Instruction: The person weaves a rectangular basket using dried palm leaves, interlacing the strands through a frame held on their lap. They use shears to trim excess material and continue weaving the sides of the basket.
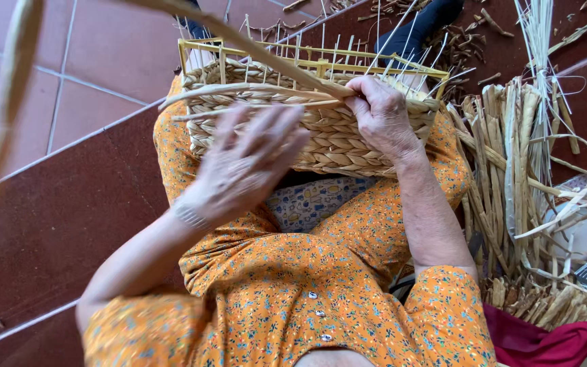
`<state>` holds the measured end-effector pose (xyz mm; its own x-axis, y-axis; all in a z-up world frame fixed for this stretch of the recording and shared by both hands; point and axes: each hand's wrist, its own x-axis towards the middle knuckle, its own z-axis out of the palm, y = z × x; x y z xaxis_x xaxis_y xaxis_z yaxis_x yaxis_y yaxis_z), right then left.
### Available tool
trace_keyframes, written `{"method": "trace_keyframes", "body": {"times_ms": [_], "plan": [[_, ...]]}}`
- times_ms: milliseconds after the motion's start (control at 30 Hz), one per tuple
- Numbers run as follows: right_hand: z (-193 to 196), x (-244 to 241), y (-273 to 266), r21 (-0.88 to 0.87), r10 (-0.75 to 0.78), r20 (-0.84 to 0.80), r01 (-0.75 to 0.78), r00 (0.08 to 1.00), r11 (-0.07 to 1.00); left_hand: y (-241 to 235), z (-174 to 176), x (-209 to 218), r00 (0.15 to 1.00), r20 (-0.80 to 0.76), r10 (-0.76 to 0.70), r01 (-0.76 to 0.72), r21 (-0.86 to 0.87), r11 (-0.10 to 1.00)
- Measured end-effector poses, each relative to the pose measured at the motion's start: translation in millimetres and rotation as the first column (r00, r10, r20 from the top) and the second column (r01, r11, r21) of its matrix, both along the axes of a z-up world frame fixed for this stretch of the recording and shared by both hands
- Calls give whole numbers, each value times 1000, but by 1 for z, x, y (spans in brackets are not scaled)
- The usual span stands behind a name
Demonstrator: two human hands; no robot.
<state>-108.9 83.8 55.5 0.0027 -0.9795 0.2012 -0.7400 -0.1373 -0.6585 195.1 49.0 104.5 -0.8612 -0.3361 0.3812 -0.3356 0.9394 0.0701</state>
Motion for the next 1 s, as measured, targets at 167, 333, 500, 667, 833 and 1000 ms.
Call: {"method": "trace_keyframes", "body": {"times_ms": [167,333,500,667,833,1000], "plan": [[1,-2,2,76,-40,107,32,993,997,-56,-81,-113,986,-45,162,-121,482,868],[-4,-2,9,50,-38,210,28,977,998,-78,-109,-159,955,-59,292,-223,510,831],[-12,4,4,40,-183,178,179,967,983,-50,-107,-124,926,-265,267,22,747,664],[-12,18,-11,-163,-123,-18,119,992,979,-24,-111,-111,966,-259,0,94,351,932],[2,10,-11,-135,71,-129,-89,989,987,-50,-87,-93,997,-52,55,-36,316,948],[-10,14,-6,-121,-3,-156,-17,988,993,-87,-66,-46,958,-67,278,-279,-19,960]]}}
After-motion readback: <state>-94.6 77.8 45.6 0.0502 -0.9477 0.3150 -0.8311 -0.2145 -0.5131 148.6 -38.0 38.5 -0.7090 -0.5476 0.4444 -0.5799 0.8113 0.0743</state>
